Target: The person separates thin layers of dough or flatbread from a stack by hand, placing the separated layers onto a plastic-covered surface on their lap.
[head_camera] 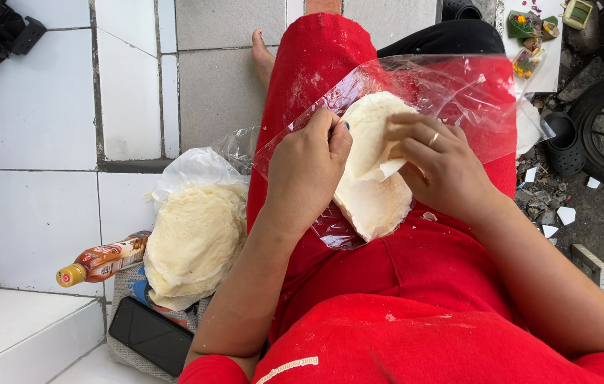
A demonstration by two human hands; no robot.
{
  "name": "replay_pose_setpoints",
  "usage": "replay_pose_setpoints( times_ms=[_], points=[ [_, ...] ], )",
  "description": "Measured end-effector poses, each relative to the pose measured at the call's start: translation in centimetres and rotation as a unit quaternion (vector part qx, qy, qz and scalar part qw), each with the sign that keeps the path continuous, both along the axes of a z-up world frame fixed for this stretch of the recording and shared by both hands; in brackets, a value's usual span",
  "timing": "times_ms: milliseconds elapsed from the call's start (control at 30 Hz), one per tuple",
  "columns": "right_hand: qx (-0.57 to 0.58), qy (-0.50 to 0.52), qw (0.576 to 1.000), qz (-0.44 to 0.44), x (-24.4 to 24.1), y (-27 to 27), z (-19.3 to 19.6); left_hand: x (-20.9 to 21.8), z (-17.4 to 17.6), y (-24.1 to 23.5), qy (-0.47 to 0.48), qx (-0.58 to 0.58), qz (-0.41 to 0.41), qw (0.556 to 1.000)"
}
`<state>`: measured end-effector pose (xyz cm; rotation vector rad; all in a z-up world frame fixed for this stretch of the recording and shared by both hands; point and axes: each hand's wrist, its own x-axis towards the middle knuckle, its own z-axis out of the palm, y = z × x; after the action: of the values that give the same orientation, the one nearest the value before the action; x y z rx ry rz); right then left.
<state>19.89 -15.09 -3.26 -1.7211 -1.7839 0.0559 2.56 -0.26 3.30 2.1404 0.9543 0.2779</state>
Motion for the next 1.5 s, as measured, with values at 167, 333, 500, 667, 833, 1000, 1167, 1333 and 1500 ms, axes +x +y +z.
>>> replay_pose_setpoints(
  times_ms=[167, 333, 500, 667, 833, 1000, 1167, 1333, 1500],
  points=[
    [-0.044, -0.094, 0.993, -0.049, -0.5, -2.4, 0.0, 0.0, -0.2, 0.0, 0.001, 0.02, -0.007, 1.0],
    [-0.065, -0.103, 0.991, -0.05, 0.7, -1.9, -0.7, -0.2, -0.5, 0.3, -0.009, 0.014, -0.013, 1.0],
    [-0.033, -0.108, 0.994, -0.002, 1.1, -1.7, 0.0, -0.2, -0.5, 0.4, -0.006, 0.012, -0.016, 1.0],
    [-0.09, -0.17, 0.98, -0.056, 0.1, -3.8, 1.5, -0.2, -0.8, 0.2, -0.007, 0.014, -0.019, 1.0],
    [-0.17, -0.134, 0.976, -0.013, 0.8, -5.1, 1.4, 0.0, -2.1, -0.1, 0.003, 0.051, -0.009, 0.999],
    [-0.234, -0.058, 0.97, -0.036, 1.1, -5.4, 0.1, 0.0, -2.1, -0.2, -0.001, 0.055, -0.007, 0.998],
    [-0.189, -0.042, 0.981, -0.009, 1.9, -5.1, 0.6, 0.0, -1.5, -0.8, 0.006, 0.077, -0.004, 0.997],
    [-0.171, -0.03, 0.984, 0.039, 2.1, -6.5, -0.7, 0.5, -1.4, -1.6, 0.055, 0.144, -0.017, 0.988],
    [-0.255, -0.004, 0.967, 0.029, 0.9, -7.2, 0.8, 0.8, 0.4, -3.3, -0.012, 0.227, -0.03, 0.973]
  ],
)
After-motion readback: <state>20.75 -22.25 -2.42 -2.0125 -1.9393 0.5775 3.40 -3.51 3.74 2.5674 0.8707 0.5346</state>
